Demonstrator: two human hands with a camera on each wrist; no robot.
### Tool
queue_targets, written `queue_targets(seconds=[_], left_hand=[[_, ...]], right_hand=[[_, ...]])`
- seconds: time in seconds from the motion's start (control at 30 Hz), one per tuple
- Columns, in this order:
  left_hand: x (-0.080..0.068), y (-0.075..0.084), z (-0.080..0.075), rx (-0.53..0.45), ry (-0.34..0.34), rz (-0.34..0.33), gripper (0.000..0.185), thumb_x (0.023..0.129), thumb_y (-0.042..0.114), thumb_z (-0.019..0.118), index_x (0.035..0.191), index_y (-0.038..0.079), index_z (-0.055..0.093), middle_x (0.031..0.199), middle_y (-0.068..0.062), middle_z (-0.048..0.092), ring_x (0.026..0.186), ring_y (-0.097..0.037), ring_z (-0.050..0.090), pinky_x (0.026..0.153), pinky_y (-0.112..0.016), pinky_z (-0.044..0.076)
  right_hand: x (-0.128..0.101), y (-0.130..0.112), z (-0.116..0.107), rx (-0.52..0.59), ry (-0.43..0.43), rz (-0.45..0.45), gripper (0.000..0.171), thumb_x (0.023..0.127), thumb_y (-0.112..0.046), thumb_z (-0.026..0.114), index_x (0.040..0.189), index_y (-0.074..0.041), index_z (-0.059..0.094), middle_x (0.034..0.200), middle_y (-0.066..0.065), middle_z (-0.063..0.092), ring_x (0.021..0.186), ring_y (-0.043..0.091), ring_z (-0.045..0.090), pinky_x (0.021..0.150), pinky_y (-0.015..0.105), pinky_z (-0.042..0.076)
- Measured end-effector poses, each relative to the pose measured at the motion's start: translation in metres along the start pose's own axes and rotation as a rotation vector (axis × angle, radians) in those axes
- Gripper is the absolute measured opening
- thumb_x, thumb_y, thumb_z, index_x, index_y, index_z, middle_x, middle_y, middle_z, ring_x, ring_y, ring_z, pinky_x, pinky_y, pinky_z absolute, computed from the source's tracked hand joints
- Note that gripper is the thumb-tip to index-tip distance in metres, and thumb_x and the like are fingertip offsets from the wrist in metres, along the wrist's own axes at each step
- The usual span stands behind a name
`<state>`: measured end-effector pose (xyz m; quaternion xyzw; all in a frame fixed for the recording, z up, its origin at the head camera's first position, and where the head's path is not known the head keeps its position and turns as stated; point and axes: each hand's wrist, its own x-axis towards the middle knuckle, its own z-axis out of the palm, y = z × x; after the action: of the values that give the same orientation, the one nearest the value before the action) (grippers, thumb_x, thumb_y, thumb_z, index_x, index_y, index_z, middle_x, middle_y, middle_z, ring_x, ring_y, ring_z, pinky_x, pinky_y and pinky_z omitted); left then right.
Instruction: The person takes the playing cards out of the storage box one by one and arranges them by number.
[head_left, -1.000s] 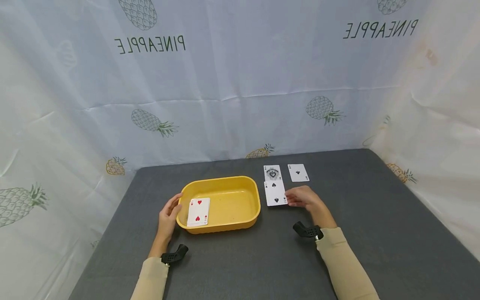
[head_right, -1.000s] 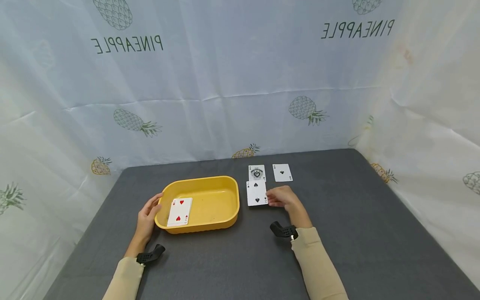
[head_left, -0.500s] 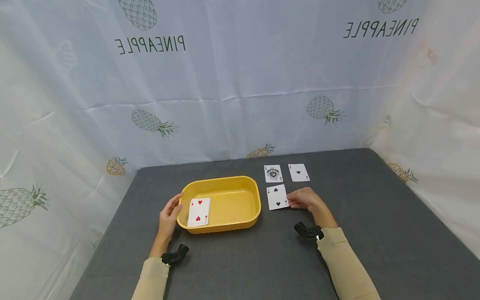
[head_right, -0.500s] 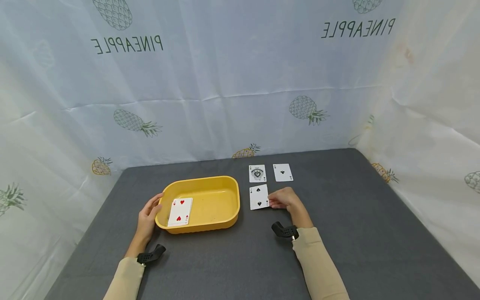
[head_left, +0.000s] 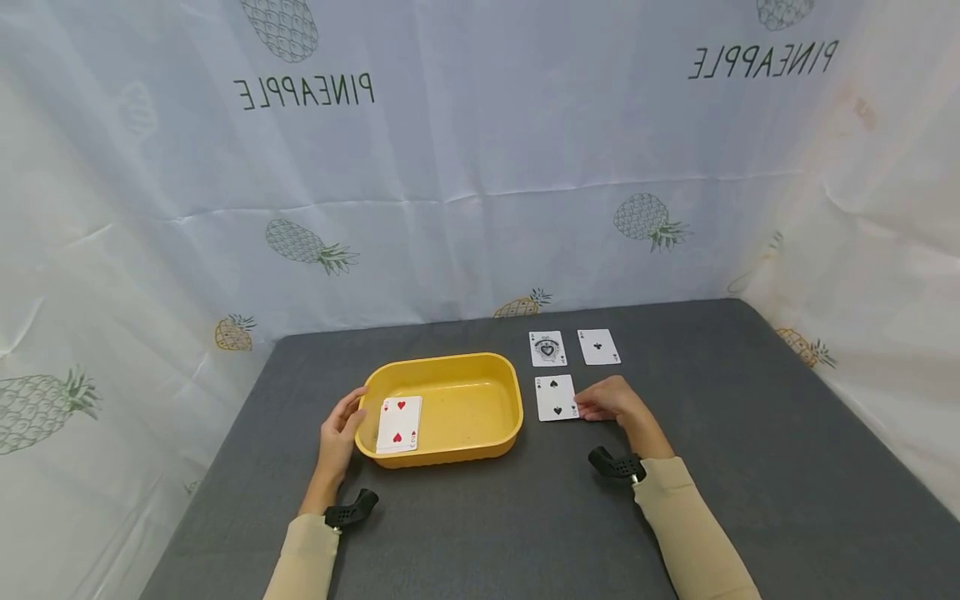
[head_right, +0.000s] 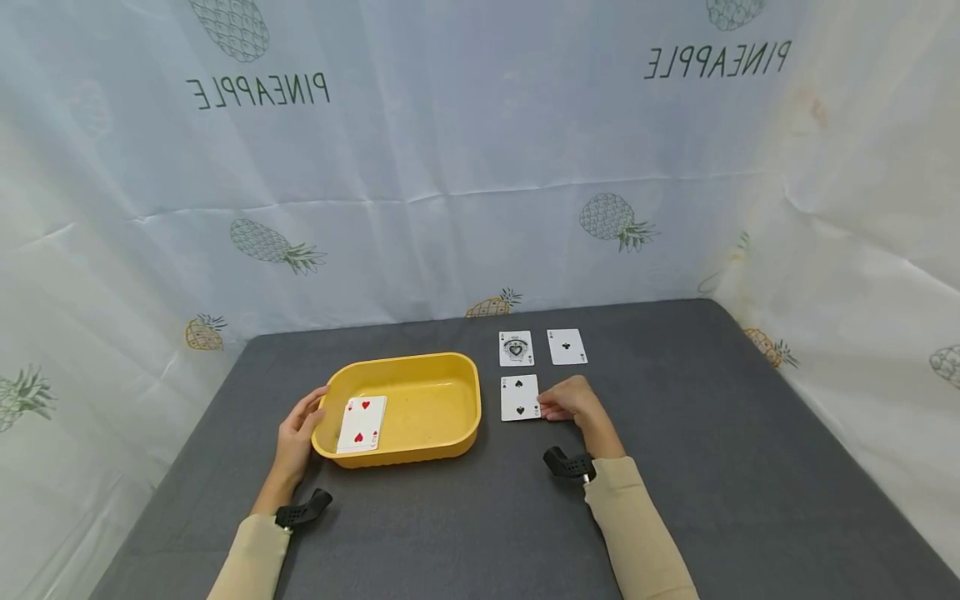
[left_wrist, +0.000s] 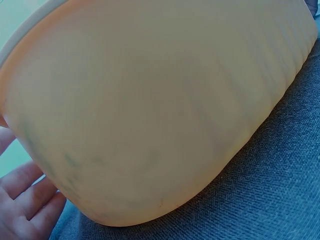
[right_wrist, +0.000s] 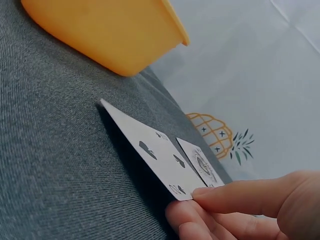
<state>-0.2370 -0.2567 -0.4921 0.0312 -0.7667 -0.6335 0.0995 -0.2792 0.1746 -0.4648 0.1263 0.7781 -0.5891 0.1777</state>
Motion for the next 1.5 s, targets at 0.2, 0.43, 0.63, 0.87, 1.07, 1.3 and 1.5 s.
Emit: queue_targets(seconds=[0.2, 0.43, 0.63, 0.87, 1.07, 1.3, 1.5], left_hand=[[0.000, 0.000, 0.001, -0.003, -0.004, -0.007, 0.041, 0.100, 0.019, 0.050, 0.139, 0.005, 0.048, 0.116, 0.031, 0.049, 0.109, 0.018, 0.047, 0.089, 0.001, 0.040], [0.000, -0.001, 0.000, -0.009, -0.005, -0.007, 0.041, 0.100, 0.019, 0.050, 0.139, 0.005, 0.048, 0.116, 0.031, 0.049, 0.109, 0.018, 0.047, 0.089, 0.001, 0.040], [0.000, -0.001, 0.000, -0.005, -0.002, -0.015, 0.042, 0.100, 0.020, 0.051, 0.139, 0.007, 0.049, 0.117, 0.030, 0.049, 0.109, 0.018, 0.047, 0.089, 0.001, 0.040], [0.001, -0.002, 0.000, -0.003, 0.000, -0.015, 0.042, 0.100, 0.020, 0.051, 0.139, 0.007, 0.049, 0.116, 0.031, 0.049, 0.110, 0.018, 0.046, 0.089, 0.001, 0.040], [-0.002, -0.004, 0.000, -0.028, -0.007, 0.028, 0.042, 0.100, 0.016, 0.051, 0.139, 0.002, 0.048, 0.112, 0.034, 0.051, 0.107, 0.019, 0.049, 0.088, 0.000, 0.041], [-0.003, -0.004, 0.000, -0.039, -0.002, 0.026, 0.041, 0.100, 0.016, 0.051, 0.138, 0.002, 0.049, 0.112, 0.034, 0.052, 0.108, 0.019, 0.049, 0.088, 0.000, 0.041], [0.000, -0.004, 0.000, -0.040, -0.016, 0.040, 0.042, 0.100, 0.016, 0.051, 0.138, 0.001, 0.048, 0.113, 0.034, 0.052, 0.108, 0.019, 0.049, 0.088, 0.000, 0.041]], right_hand=[[-0.001, 0.000, 0.000, 0.012, -0.008, -0.013, 0.014, 0.085, -0.001, 0.066, 0.092, 0.011, 0.068, 0.052, -0.005, 0.062, 0.046, 0.001, 0.060, 0.048, 0.016, 0.051], [-0.001, 0.000, -0.001, 0.010, -0.008, -0.003, 0.007, 0.085, -0.001, 0.067, 0.083, 0.005, 0.068, 0.051, -0.006, 0.061, 0.045, 0.000, 0.058, 0.048, 0.016, 0.051], [0.000, 0.002, -0.002, 0.009, -0.004, -0.004, 0.007, 0.085, -0.003, 0.067, 0.079, 0.002, 0.068, 0.050, -0.007, 0.060, 0.045, 0.000, 0.057, 0.048, 0.015, 0.050], [0.000, 0.001, -0.005, 0.015, -0.004, 0.003, 0.012, 0.085, -0.003, 0.067, 0.073, -0.003, 0.067, 0.049, -0.007, 0.059, 0.044, -0.001, 0.057, 0.047, 0.014, 0.049], [-0.005, -0.009, -0.004, 0.002, -0.038, -0.042, 0.013, 0.087, -0.006, 0.066, 0.087, 0.007, 0.067, 0.054, -0.007, 0.061, 0.048, -0.001, 0.058, 0.049, 0.014, 0.050], [-0.017, -0.027, 0.006, -0.036, -0.103, -0.122, 0.036, 0.089, -0.010, 0.064, 0.110, 0.019, 0.060, 0.059, -0.007, 0.063, 0.052, 0.000, 0.061, 0.054, 0.016, 0.054], [-0.030, -0.038, 0.030, -0.044, -0.207, -0.151, 0.039, 0.090, -0.013, 0.064, 0.113, 0.019, 0.060, 0.065, -0.005, 0.066, 0.058, 0.003, 0.064, 0.059, 0.018, 0.056]])
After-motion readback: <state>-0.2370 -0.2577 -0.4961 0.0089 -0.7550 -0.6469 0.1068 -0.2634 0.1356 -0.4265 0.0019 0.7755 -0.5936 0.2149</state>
